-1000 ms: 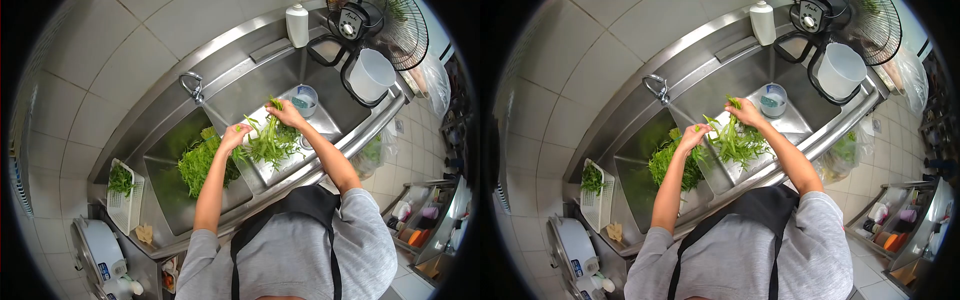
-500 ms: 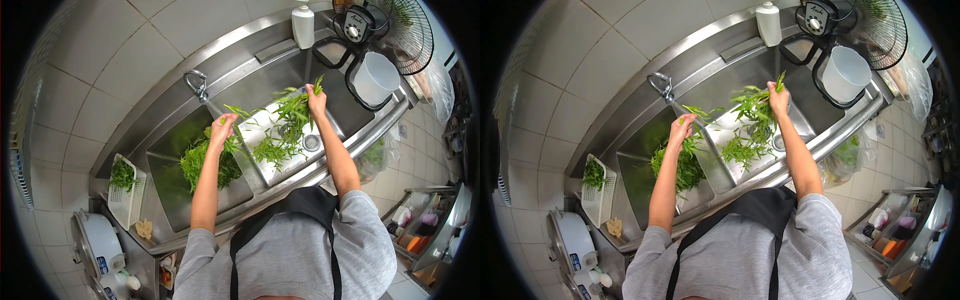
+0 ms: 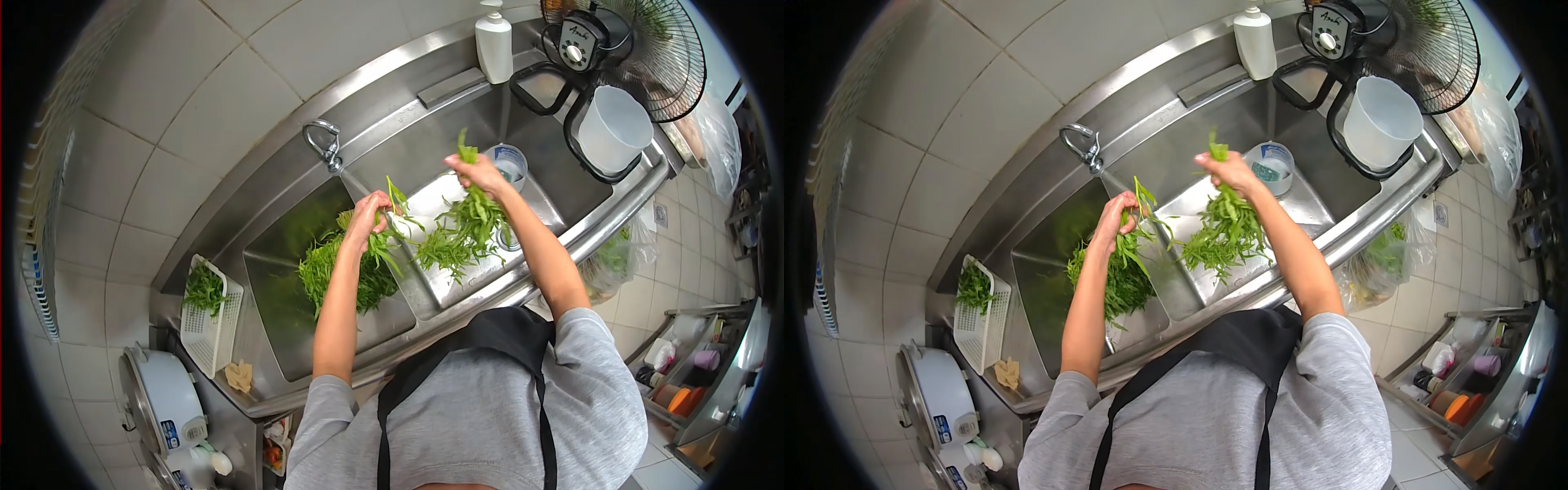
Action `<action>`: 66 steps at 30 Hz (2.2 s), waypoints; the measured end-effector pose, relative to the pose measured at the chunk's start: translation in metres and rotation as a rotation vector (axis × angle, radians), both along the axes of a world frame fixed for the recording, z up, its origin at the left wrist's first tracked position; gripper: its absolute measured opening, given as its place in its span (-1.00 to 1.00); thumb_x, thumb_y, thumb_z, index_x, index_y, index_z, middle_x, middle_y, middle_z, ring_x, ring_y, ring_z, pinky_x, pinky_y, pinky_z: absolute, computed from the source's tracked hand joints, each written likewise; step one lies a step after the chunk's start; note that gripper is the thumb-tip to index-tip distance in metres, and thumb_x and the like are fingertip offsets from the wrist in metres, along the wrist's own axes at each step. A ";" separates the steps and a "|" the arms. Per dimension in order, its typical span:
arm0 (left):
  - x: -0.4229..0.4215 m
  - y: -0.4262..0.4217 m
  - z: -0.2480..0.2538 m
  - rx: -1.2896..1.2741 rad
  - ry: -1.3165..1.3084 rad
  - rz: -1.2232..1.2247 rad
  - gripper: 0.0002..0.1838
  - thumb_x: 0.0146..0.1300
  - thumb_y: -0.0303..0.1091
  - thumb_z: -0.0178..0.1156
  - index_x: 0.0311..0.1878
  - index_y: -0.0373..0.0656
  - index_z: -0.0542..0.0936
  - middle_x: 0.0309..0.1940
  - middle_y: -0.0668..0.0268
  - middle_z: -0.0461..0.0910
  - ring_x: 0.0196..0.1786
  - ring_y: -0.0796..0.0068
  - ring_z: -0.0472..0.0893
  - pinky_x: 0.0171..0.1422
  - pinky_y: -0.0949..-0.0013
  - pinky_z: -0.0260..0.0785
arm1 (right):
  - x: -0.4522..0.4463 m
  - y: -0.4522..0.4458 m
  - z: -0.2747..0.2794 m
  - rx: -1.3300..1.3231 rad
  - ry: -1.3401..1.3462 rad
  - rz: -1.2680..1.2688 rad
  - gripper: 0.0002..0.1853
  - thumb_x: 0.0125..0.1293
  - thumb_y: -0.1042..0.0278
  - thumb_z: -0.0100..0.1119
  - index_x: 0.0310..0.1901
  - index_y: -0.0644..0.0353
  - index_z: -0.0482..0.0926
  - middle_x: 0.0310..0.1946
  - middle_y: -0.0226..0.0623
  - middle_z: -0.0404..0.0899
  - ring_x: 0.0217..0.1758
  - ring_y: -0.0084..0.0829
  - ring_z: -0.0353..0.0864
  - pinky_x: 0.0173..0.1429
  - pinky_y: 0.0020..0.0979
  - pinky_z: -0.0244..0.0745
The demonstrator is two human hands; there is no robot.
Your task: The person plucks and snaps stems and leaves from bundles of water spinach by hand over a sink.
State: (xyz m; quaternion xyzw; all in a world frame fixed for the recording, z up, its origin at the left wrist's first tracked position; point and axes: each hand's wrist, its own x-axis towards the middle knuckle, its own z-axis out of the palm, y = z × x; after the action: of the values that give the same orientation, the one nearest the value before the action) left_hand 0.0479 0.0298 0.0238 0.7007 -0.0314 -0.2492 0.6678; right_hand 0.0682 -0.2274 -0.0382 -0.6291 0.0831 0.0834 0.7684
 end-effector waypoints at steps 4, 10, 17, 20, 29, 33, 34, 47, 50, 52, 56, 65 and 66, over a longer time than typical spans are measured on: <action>-0.003 -0.011 -0.006 0.069 0.010 -0.044 -0.83 0.14 -0.26 -0.06 -0.44 -0.14 0.35 -0.57 0.25 0.47 -0.78 0.69 0.14 -0.75 0.65 -0.09 | -0.008 0.044 0.034 -0.077 -0.049 0.341 -0.68 0.10 0.17 0.26 -0.24 0.24 0.54 -0.70 -0.54 0.32 -0.71 -0.69 0.22 -0.64 -0.56 0.14; -0.006 -0.013 -0.004 0.169 -0.077 0.014 -0.87 0.18 -0.29 -0.01 -0.38 -0.13 0.41 -0.69 0.33 0.46 -0.75 0.76 0.19 -0.72 0.61 -0.04 | -0.007 0.061 0.048 -0.154 -0.139 0.460 -0.77 0.09 0.22 0.25 -0.43 0.23 0.52 -0.74 -0.50 0.35 -0.76 -0.67 0.22 -0.65 -0.54 0.16; 0.006 -0.011 -0.047 0.279 -0.594 -0.064 -0.91 0.12 -0.40 0.03 -0.41 -0.19 0.47 -0.65 0.40 0.49 -0.64 0.79 0.30 -0.59 0.63 0.08 | -0.011 0.055 0.052 -0.286 -0.160 0.438 -0.77 0.06 0.21 0.25 -0.45 0.22 0.54 -0.73 -0.48 0.38 -0.76 -0.66 0.25 -0.66 -0.52 0.19; 0.001 -0.021 -0.037 0.312 -0.451 0.155 -0.83 0.07 -0.37 0.03 -0.53 -0.25 0.49 -0.64 0.38 0.51 -0.57 0.68 0.37 -0.46 0.56 0.20 | -0.012 0.054 0.043 -0.335 -0.202 0.354 -0.74 0.06 0.17 0.25 -0.42 0.23 0.55 -0.74 -0.48 0.37 -0.75 -0.65 0.26 -0.66 -0.51 0.20; 0.005 -0.007 -0.070 0.070 -0.261 0.323 -0.77 0.28 -0.26 -0.10 -0.24 -0.25 0.43 -0.73 0.41 0.36 -0.69 0.70 0.22 -0.58 0.53 0.13 | -0.005 0.026 -0.003 -0.040 0.052 -0.204 -0.66 0.14 0.10 0.21 -0.33 0.29 0.51 -0.64 -0.39 0.41 -0.69 -0.59 0.35 -0.63 -0.47 0.29; -0.003 -0.027 -0.051 0.210 -0.242 0.280 -0.73 0.27 -0.17 -0.02 -0.27 -0.21 0.45 -0.77 0.47 0.26 -0.67 0.68 0.30 -0.55 0.55 0.20 | -0.007 0.032 -0.014 -0.014 0.054 -0.341 -0.67 0.14 0.11 0.20 -0.40 0.26 0.49 -0.67 -0.44 0.34 -0.70 -0.60 0.36 -0.67 -0.49 0.30; -0.004 -0.034 -0.052 0.333 -0.378 0.265 -0.66 0.18 -0.06 0.10 -0.31 -0.20 0.49 -0.75 0.43 0.34 -0.64 0.66 0.36 -0.54 0.50 0.22 | -0.007 0.037 -0.014 -0.037 0.048 -0.371 -0.67 0.14 0.11 0.20 -0.40 0.27 0.49 -0.67 -0.44 0.34 -0.70 -0.59 0.36 -0.67 -0.50 0.31; -0.004 -0.039 -0.048 0.340 -0.187 -0.216 -0.68 0.08 -0.12 0.24 -0.31 -0.22 0.61 -0.59 0.43 0.50 -0.51 0.71 0.38 -0.39 0.50 0.26 | -0.009 0.034 -0.001 -0.362 -0.289 0.067 -0.60 0.01 0.01 0.31 -0.44 0.25 0.54 -0.62 -0.41 0.51 -0.55 -0.61 0.42 -0.42 -0.50 0.36; -0.013 -0.037 -0.020 0.303 -0.094 -0.192 -0.66 0.13 -0.05 0.19 -0.30 -0.17 0.61 -0.67 0.58 0.35 -0.58 0.76 0.26 -0.50 0.57 0.09 | -0.011 0.023 0.009 -0.352 -0.243 0.271 -0.59 -0.02 -0.03 0.33 -0.46 0.24 0.56 -0.62 -0.46 0.49 -0.56 -0.63 0.37 -0.46 -0.53 0.31; -0.012 -0.037 -0.019 0.297 -0.033 -0.155 -0.69 0.15 -0.03 0.16 -0.32 -0.10 0.60 -0.73 0.63 0.22 -0.64 0.77 0.14 -0.56 0.58 -0.04 | -0.016 0.020 0.022 -0.390 -0.178 0.367 -0.60 -0.03 -0.02 0.34 -0.48 0.23 0.56 -0.64 -0.47 0.48 -0.59 -0.65 0.35 -0.51 -0.54 0.27; -0.007 -0.035 -0.025 0.286 0.010 -0.188 -0.70 0.14 -0.03 0.16 -0.33 -0.09 0.57 -0.73 0.60 0.24 -0.65 0.76 0.16 -0.57 0.56 -0.01 | -0.017 0.017 0.024 -0.387 -0.133 0.430 -0.59 -0.05 -0.04 0.34 -0.58 0.20 0.54 -0.68 -0.46 0.46 -0.65 -0.65 0.33 -0.57 -0.55 0.21; -0.025 -0.046 0.007 0.792 -0.530 0.101 -0.67 -0.02 0.00 0.26 -0.38 -0.08 0.56 -0.70 0.23 0.47 -0.61 0.40 0.45 -0.45 0.34 0.28 | -0.018 0.014 0.024 -0.503 -0.045 0.283 -0.58 -0.06 -0.03 0.31 -0.68 0.20 0.50 -0.77 -0.42 0.40 -0.69 -0.59 0.34 -0.58 -0.50 0.23; -0.025 -0.047 0.002 0.787 -0.614 0.049 -0.67 -0.01 0.03 0.23 -0.38 -0.04 0.59 -0.71 0.20 0.48 -0.56 0.28 0.52 -0.41 0.28 0.32 | -0.017 0.015 0.020 -0.505 -0.046 0.280 -0.60 -0.05 0.01 0.31 -0.66 0.20 0.50 -0.77 -0.44 0.39 -0.70 -0.61 0.33 -0.59 -0.51 0.21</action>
State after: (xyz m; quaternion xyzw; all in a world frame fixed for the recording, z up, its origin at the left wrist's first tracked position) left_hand 0.0226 -0.0169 0.0255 0.9411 -0.1137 -0.0087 0.3183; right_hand 0.0514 -0.2121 -0.0179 -0.8075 -0.0038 0.1514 0.5701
